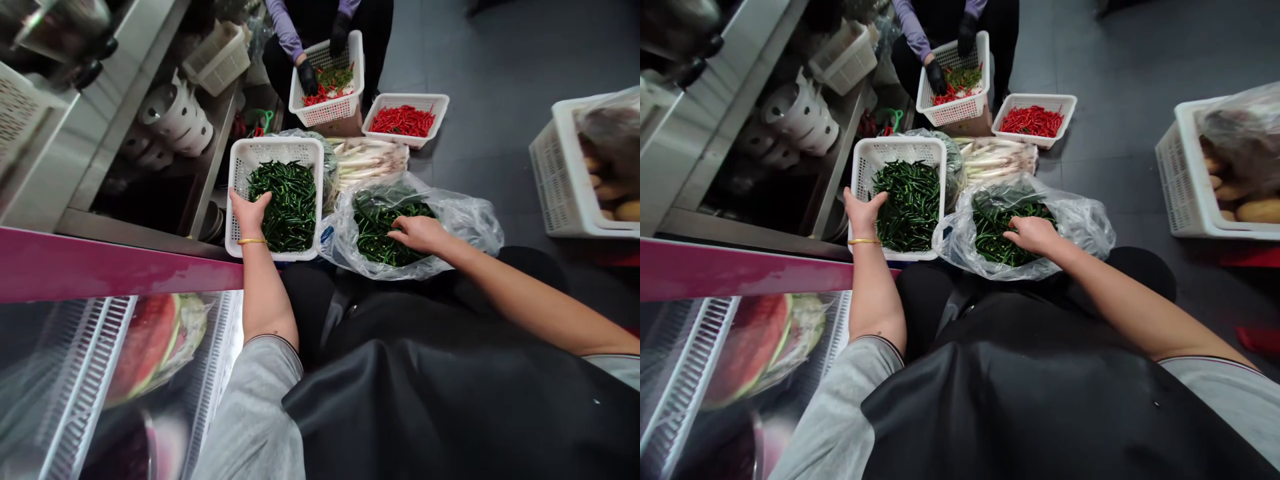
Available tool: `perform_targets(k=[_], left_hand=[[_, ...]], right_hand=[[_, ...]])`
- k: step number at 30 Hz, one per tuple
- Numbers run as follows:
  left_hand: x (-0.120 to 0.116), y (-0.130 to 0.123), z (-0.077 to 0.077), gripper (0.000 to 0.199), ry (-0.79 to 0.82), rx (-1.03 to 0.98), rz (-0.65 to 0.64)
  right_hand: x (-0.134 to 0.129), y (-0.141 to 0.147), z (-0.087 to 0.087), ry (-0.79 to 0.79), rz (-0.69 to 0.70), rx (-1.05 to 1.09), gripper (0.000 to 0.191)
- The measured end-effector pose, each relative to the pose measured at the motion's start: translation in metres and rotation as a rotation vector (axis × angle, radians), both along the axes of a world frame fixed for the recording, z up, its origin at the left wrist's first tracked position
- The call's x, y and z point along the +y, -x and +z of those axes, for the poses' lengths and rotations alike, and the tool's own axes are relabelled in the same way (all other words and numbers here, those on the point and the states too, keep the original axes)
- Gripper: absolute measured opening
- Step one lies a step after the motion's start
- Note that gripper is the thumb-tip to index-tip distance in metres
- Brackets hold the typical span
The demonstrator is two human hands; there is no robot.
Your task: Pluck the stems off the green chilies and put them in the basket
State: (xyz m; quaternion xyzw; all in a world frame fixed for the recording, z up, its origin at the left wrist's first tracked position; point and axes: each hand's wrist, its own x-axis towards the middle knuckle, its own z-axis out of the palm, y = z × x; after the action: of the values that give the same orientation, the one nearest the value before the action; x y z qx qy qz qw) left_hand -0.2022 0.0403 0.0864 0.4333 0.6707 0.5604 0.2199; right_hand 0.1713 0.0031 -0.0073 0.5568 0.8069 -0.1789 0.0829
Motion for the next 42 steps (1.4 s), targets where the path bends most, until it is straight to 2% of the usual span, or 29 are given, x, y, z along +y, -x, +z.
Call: perform_targets(k=[2, 4, 6, 8, 9, 11, 14, 17, 20, 23, 26, 29, 32, 35, 37, 39, 42], left_hand=[[0.002, -0.018, 0.001, 0.077, -0.036, 0.068, 0.030], [-0.010, -0.063, -0.009, 0.067, -0.053, 0.057, -0.027], [-0.030, -0.118, -0.030, 0.051, -0.002, -0.019, -0.225], [-0.050, -0.165, -0.056, 0.038, 0.125, -0.071, -0.503], [-0.057, -0.183, -0.069, 0.033, 0.194, -0.075, -0.608], [-0.065, -0.203, -0.088, 0.026, 0.290, -0.035, -0.688], [-0.060, -0.210, -0.101, 0.029, 0.291, -0.033, -0.781], [-0.048, -0.210, -0.099, 0.023, 0.308, -0.193, -0.912], [-0.044, -0.207, -0.093, 0.019, 0.418, -0.472, -0.855], [-0.049, -0.200, -0.089, 0.023, 0.450, -0.824, -0.700], [-0.055, -0.199, -0.089, 0.021, 0.403, -0.990, -0.584], [-0.061, -0.204, -0.090, 0.020, 0.364, -1.022, -0.528], [-0.073, -0.206, -0.091, 0.022, 0.365, -1.011, -0.504], [-0.091, -0.210, -0.094, 0.023, 0.322, -0.928, -0.441], [-0.103, -0.215, -0.097, 0.023, 0.275, -0.868, -0.400], [-0.111, -0.221, -0.098, 0.023, 0.256, -0.841, -0.402], [-0.111, -0.222, -0.097, 0.025, 0.343, -0.918, -0.450]], right_hand=[[-0.001, 0.007, -0.004, -0.015, 0.049, -0.029, 0.044], [-0.004, 0.016, -0.011, -0.035, 0.098, -0.058, 0.042], [-0.006, 0.022, -0.018, -0.058, 0.119, -0.076, 0.037], [-0.004, 0.023, -0.020, -0.074, 0.119, -0.063, 0.033], [0.000, 0.020, -0.017, -0.075, 0.112, -0.028, 0.031], [0.008, 0.011, -0.006, -0.043, 0.057, 0.120, 0.026], [0.021, -0.001, 0.018, 0.152, -0.125, 0.486, 0.022], [0.028, -0.004, 0.032, 0.357, -0.265, 0.833, 0.024], [0.028, -0.005, 0.031, 0.403, -0.370, 1.054, 0.029], [0.017, -0.003, 0.022, 0.388, -0.440, 1.031, 0.031], [-0.005, 0.008, 0.014, 0.496, -0.333, 0.911, 0.030], [-0.026, 0.026, 0.007, 0.519, -0.257, 0.904, 0.027], [-0.038, 0.033, 0.000, 0.432, -0.334, 0.939, 0.024], [-0.047, 0.031, -0.008, 0.537, -0.421, 0.954, 0.026], [-0.054, 0.028, -0.013, 0.604, -0.385, 0.933, 0.030], [-0.062, 0.026, -0.017, 0.531, -0.306, 0.898, 0.031], [-0.069, 0.016, -0.015, 0.242, -0.077, 0.793, 0.033]])
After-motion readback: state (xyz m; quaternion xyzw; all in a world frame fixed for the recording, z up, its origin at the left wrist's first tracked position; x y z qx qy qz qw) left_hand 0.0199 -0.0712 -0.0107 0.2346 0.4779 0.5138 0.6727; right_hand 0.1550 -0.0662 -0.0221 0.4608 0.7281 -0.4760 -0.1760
